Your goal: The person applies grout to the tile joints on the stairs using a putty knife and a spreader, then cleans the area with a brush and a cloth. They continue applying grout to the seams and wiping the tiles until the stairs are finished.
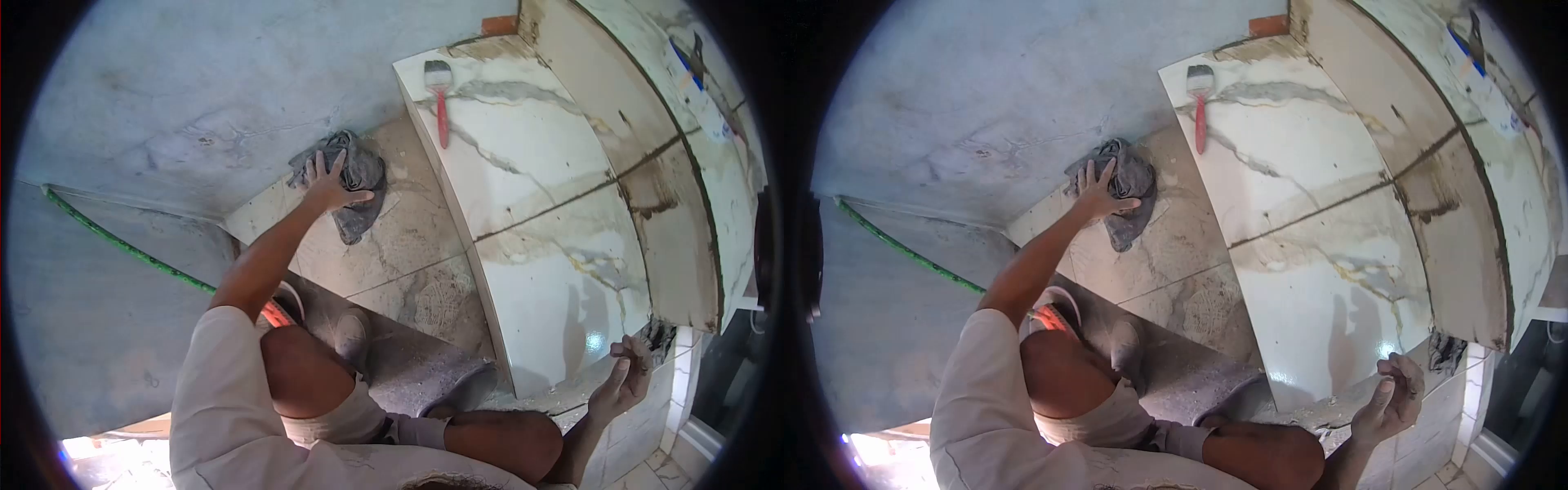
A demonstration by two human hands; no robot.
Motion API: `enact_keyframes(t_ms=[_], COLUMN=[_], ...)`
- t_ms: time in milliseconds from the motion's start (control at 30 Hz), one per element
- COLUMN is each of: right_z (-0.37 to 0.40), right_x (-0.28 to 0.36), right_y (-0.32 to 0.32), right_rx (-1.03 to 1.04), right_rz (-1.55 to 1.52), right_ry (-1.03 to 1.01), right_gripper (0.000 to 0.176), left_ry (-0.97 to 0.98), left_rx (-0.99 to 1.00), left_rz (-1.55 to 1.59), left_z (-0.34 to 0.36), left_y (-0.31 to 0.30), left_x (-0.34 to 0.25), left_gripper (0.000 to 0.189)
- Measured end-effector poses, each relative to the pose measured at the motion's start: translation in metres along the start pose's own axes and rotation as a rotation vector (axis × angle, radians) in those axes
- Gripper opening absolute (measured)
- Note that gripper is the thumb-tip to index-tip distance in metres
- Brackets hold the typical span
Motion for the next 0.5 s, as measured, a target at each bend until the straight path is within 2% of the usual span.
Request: enact_keyframes(t_ms=[67,133,167,267,300,367,400,500], right_z=[0.002,0.008,0.011,0.019,0.021,0.025,0.026,0.027], right_x=[0.008,0.011,0.015,0.029,0.033,0.043,0.052,0.078], right_y=[0.007,0.009,0.009,0.019,0.02,0.023,0.026,0.022], right_rx=[0.033,0.051,0.052,0.107,0.098,0.175,0.203,0.224], right_rz=[0.047,0.086,0.121,0.327,0.362,0.612,0.702,0.814], right_ry=[0.01,0.052,0.05,0.064,0.073,0.091,0.069,0.096], right_gripper=[0.037,0.032,0.032,0.024,0.024,0.023,0.022,0.021], left_ry=[0.017,-0.037,-0.015,0.048,0.075,0.323,0.332,0.444], left_rx=[0.014,-0.098,-0.078,-0.396,-0.376,-0.39,-0.425,-0.321], left_rz=[0.067,0.173,0.194,0.164,0.18,0.164,0.113,0.142], left_z=[-0.017,-0.035,-0.046,-0.066,-0.069,-0.07,-0.065,-0.031], left_y=[0.014,0.018,0.03,0.019,0.015,0.013,0.012,0.01], left_x=[-0.008,-0.016,-0.023,-0.055,-0.069,-0.11,-0.125,-0.136], left_gripper=[0.136,0.124,0.124,0.097,0.097,0.094,0.089,0.083])
Point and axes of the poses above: each hand's wrist, its own z-axis away from the middle knuckle, its own y-axis out of the palm, x = y × z, the point moved 7 cm from there along -z, towards the middle knuckle, and after that the axes turned 14 degrees about -z, right-handed, at the moved point
